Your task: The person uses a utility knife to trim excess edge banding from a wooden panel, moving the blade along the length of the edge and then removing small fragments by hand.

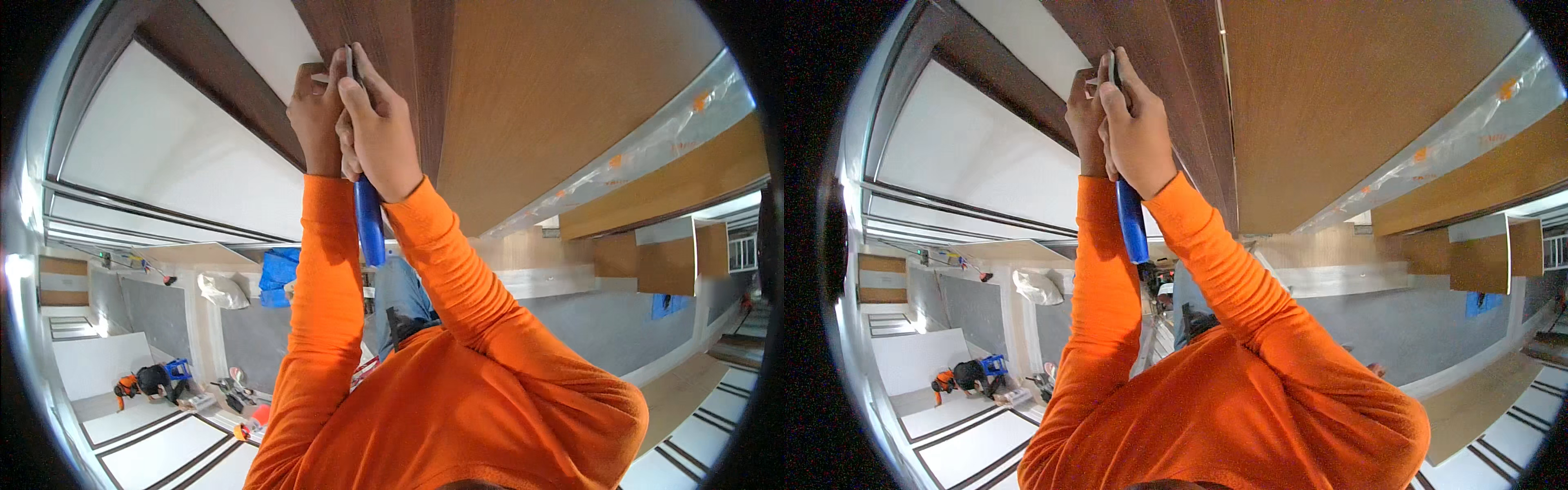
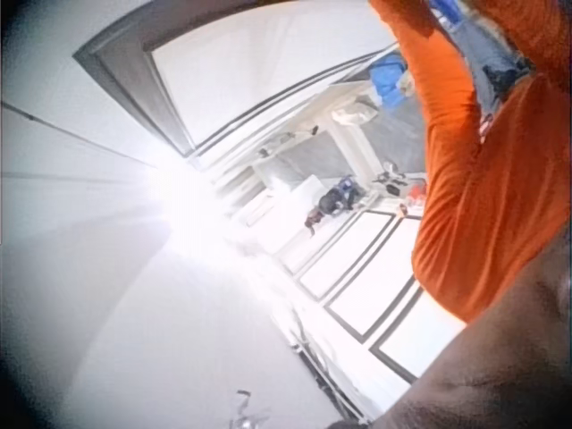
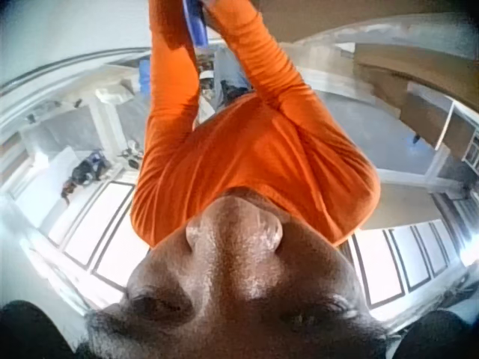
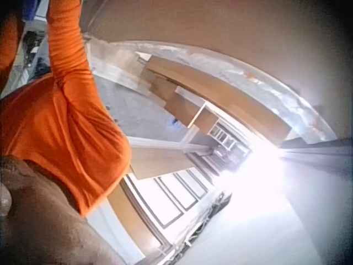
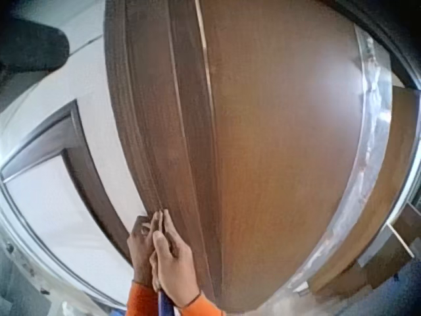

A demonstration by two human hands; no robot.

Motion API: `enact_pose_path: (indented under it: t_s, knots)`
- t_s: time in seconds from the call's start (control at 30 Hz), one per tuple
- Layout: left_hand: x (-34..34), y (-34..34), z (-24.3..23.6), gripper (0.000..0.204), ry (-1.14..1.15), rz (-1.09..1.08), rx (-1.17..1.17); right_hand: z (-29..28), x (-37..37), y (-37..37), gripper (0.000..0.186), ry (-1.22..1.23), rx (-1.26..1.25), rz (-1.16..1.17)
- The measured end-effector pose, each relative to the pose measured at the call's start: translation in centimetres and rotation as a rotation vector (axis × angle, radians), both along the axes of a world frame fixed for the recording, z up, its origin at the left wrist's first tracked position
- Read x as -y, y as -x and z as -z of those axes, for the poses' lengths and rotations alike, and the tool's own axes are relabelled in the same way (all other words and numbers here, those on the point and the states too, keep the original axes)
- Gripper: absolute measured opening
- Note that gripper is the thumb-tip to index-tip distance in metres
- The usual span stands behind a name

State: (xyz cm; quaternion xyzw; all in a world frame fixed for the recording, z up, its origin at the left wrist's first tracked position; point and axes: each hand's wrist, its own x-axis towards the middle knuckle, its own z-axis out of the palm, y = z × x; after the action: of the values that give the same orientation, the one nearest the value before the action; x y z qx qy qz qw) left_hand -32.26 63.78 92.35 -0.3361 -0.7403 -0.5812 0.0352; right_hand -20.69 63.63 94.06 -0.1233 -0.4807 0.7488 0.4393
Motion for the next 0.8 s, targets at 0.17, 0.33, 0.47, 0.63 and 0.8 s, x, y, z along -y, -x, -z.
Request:
enact_pose_path:
  t_s: [0.17, 0.33, 0.47, 0.63, 0.8]
  knots:
    - [0.0, 0.1, 0.0, 0.061, -0.045, 0.04, -0.067, 0.0, 0.1, 0.1, 0.054, 0.033, 0.023, 0.022]
    - [-0.1, 0.2, -0.1, 0.06, -0.027, 0.083, -0.026, 0.3, -0.3, 0.1, 0.055, 0.047, 0.003, -0.016]
    - [0.7, -0.2, 0.7, 0.06, -0.003, 0.084, -0.052, 1.6, -0.1, 1.0, 0.055, -0.003, 0.003, 0.046]
    - [0.6, -0.4, 0.5, 0.06, -0.05, 0.107, -0.047, 0.8, 0.1, 1.1, 0.054, 0.018, 0.002, 0.074]
    - [0.5, 0.5, 1.1, 0.06, 0.029, 0.043, -0.054, 1.1, 0.2, 1.0, 0.053, 0.006, 0.006, 0.066]
